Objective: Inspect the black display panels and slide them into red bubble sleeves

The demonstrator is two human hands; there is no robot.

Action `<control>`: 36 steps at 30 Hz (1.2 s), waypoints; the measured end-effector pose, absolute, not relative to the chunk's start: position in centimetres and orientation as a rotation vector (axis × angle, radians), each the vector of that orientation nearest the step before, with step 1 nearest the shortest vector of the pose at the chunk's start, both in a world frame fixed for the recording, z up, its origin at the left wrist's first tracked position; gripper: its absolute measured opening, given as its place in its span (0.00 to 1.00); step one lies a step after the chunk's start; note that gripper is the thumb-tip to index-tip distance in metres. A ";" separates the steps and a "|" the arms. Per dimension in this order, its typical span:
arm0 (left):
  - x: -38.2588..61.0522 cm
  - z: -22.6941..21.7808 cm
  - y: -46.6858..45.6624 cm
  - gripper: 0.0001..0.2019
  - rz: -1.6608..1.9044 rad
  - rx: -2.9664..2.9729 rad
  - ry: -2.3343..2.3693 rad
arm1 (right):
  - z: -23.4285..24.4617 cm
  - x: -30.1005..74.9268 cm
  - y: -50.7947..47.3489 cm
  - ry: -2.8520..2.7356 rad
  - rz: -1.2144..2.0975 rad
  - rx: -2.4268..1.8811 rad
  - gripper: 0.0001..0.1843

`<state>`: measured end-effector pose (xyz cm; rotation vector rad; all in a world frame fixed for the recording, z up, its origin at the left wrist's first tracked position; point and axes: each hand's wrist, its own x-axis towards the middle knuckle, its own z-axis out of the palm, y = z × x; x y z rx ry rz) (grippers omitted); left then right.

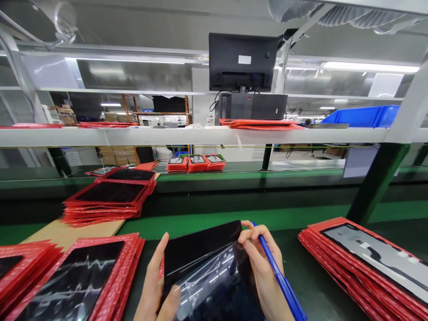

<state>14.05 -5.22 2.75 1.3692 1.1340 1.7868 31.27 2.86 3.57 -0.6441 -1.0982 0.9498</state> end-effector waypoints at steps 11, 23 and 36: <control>13.6 3.4 -5.4 0.22 1.710 1.224 0.924 | 3.7 32.1 3.2 -1.044 0.979 -0.626 0.13; 14.0 5.1 -5.0 0.11 1.510 0.710 0.454 | 4.2 32.1 4.6 -0.572 1.222 -0.510 0.21; 13.1 4.6 -4.5 0.16 1.409 0.630 0.538 | 4.5 32.5 5.3 -0.422 1.273 -0.547 0.19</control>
